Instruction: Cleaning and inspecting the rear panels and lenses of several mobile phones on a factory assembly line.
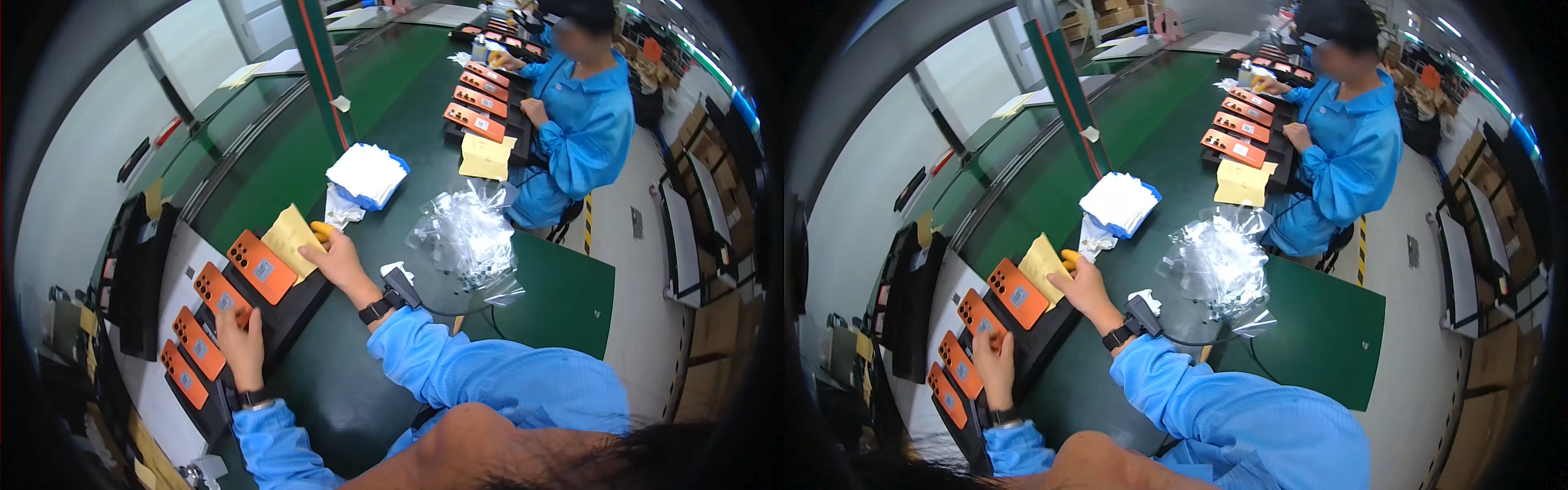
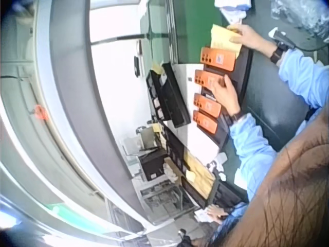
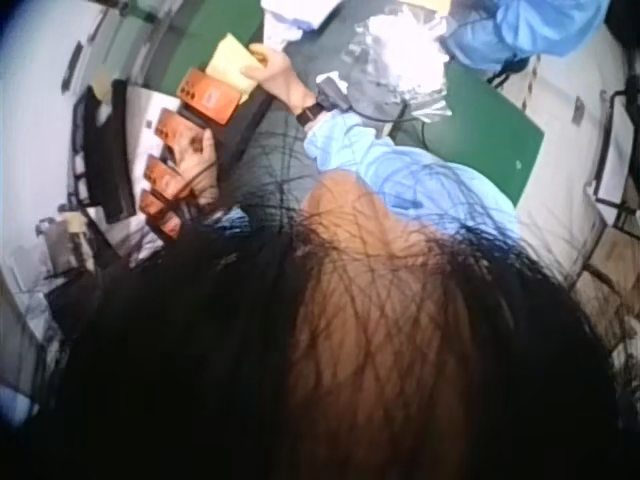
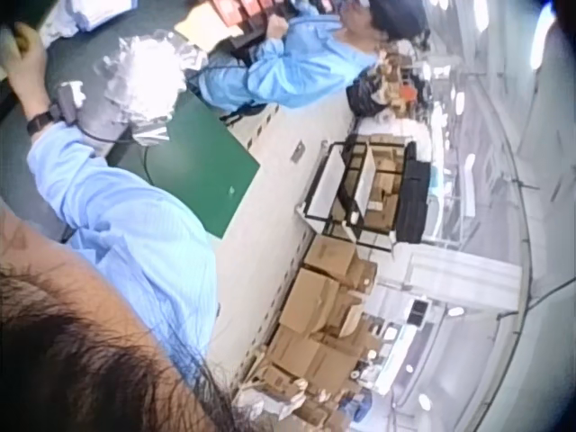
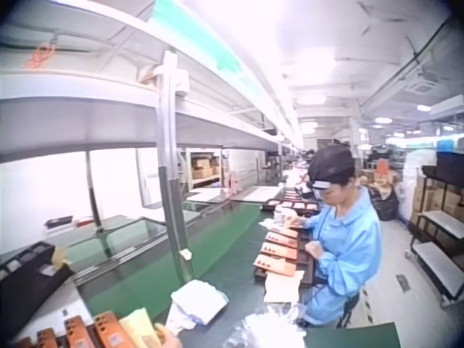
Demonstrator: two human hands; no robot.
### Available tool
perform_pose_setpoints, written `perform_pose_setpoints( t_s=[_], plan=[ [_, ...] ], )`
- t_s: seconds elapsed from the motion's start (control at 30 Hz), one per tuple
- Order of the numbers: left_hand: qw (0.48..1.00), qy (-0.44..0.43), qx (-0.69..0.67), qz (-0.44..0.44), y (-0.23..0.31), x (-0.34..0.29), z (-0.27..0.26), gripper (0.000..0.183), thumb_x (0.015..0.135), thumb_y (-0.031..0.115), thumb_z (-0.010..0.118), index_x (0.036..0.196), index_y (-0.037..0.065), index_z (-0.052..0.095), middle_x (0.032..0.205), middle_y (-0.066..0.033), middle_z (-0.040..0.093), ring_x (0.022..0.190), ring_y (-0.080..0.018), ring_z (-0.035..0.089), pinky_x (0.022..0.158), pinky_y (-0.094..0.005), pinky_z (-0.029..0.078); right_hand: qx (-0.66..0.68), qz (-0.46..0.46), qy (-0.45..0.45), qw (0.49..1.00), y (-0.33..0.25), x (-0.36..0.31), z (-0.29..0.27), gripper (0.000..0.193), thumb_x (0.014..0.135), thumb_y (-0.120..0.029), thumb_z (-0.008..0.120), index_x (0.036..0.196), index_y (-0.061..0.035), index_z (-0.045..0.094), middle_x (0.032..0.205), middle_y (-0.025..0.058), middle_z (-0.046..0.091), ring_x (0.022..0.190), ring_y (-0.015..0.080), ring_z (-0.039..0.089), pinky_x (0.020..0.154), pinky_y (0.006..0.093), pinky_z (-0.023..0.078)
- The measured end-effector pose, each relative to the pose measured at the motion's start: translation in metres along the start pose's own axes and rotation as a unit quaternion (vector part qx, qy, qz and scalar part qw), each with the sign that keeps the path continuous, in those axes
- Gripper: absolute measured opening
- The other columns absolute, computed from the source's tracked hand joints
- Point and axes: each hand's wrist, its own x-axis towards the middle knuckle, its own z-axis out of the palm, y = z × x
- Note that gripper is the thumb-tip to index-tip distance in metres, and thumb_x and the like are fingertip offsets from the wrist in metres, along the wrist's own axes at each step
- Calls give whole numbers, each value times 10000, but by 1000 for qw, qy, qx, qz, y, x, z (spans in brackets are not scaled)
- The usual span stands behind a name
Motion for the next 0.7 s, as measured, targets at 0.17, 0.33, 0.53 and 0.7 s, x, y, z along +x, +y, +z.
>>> perform_pose_setpoints(
  t_s=[0.17, 0.33, 0.53, 0.7],
  plan=[
    [997, 12, 78, 18, -22, -46, -30, 322, 782, 196, 791, 891, 5, 556, 919, -138, 523, 868, -337, 542, 785, -418, 454, -125, 36, -85, 988, -29, -9, 4, 598, 825, -406, 748, 1200, 41, 619, 1059, 222, 700, 986, 340, 693, 855, 392, 534],
    [994, -38, 61, 85, -10, -54, -33, 358, 702, 198, 825, 885, 20, 574, 944, -120, 530, 940, -319, 513, 829, -415, 439, -142, 57, -103, 983, -38, -11, -1, 596, 811, -414, 762, 1155, 53, 625, 1022, 227, 706, 972, 343, 698, 843, 394, 537],
    [976, -35, 173, 131, -29, -65, -30, 399, 722, 359, 806, 868, 53, 595, 880, -113, 555, 897, -326, 531, 808, -427, 403, -176, 33, -104, 978, -26, -13, 13, 639, 790, -456, 781, 1138, 55, 619, 1003, 237, 706, 969, 366, 695, 833, 408, 537],
    [969, -30, 190, 155, -26, -45, -8, 372, 792, 421, 747, 898, 87, 622, 878, -92, 580, 894, -301, 551, 781, -414, 391, -42, -2, -112, 993, 12, -1, 4, 552, 804, -345, 814, 1133, 53, 619, 1038, 168, 718, 960, 240, 700, 823, 367, 541]
  ],
)
